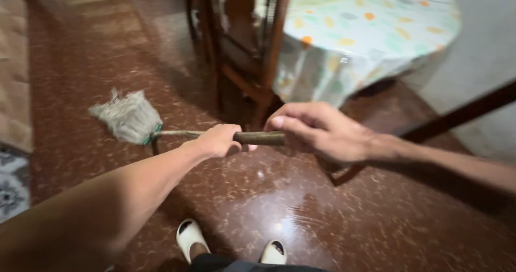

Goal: The person mops a tiled floor using a traditional string mop. They move the mop back and forth across the floor surface, working around a dining table and chairs.

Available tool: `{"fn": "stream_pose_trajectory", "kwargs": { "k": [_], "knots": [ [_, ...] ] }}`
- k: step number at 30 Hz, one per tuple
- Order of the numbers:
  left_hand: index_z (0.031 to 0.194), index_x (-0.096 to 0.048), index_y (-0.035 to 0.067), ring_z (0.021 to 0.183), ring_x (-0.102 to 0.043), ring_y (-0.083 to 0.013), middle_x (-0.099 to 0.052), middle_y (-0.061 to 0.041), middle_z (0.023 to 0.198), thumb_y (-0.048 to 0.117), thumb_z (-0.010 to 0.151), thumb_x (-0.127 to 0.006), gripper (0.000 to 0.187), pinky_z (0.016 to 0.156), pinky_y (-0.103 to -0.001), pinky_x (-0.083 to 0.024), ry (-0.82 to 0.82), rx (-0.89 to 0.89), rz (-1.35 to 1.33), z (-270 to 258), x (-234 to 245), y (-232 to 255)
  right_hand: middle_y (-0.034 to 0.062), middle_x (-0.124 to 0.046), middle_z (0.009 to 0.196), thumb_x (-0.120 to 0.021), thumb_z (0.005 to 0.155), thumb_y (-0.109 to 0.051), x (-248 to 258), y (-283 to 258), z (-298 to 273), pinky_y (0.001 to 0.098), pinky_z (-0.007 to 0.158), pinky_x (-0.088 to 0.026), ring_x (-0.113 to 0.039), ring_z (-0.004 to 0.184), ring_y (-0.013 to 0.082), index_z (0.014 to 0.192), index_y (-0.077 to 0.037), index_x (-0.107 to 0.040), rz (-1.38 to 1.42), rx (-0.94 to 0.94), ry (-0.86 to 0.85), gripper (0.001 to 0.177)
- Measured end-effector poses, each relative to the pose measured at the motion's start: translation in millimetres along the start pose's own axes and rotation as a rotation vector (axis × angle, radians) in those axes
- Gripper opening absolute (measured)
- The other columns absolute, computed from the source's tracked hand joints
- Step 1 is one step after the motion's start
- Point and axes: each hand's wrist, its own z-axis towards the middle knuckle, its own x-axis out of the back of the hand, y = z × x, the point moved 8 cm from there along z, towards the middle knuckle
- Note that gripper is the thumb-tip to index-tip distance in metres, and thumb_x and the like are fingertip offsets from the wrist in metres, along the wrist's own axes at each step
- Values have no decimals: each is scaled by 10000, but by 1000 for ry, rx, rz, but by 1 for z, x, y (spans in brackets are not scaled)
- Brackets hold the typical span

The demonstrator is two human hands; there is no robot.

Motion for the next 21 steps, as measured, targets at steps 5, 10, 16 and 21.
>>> {"fn": "stream_pose_trajectory", "kwargs": {
  "k": [5,10,16,21],
  "knots": [
    [900,-815,204,757,-735,-194,-781,-41,822,509,815,-757,321,707,-359,-538,-33,14,124,11,-30,90,13,-598,573,-466,1003,-309,67,-18,-70,277,366,-396,-469,427,104,1206,-153,-700,-90,54,90,347],
    [823,-787,127,668,-705,-276,-725,-154,692,553,841,-716,432,659,-419,-550,18,-39,86,15,-35,103,13,-546,519,-478,1008,-275,88,-13,-82,252,328,-330,-407,381,101,1185,-112,-673,26,108,126,309],
    [845,-706,94,731,-691,-260,-734,-116,810,494,827,-724,402,673,-415,-532,240,-100,150,4,-1,54,31,-659,571,-449,1030,-262,70,-43,-48,267,286,-386,-581,372,90,1199,-108,-662,0,192,143,312],
    [875,-659,86,793,-721,-291,-741,-140,838,474,838,-730,396,718,-429,-551,243,2,71,-9,29,-19,35,-645,624,-435,1042,-260,18,-55,16,271,333,-406,-503,399,94,1219,-93,-648,-71,176,65,324]
  ]
}}
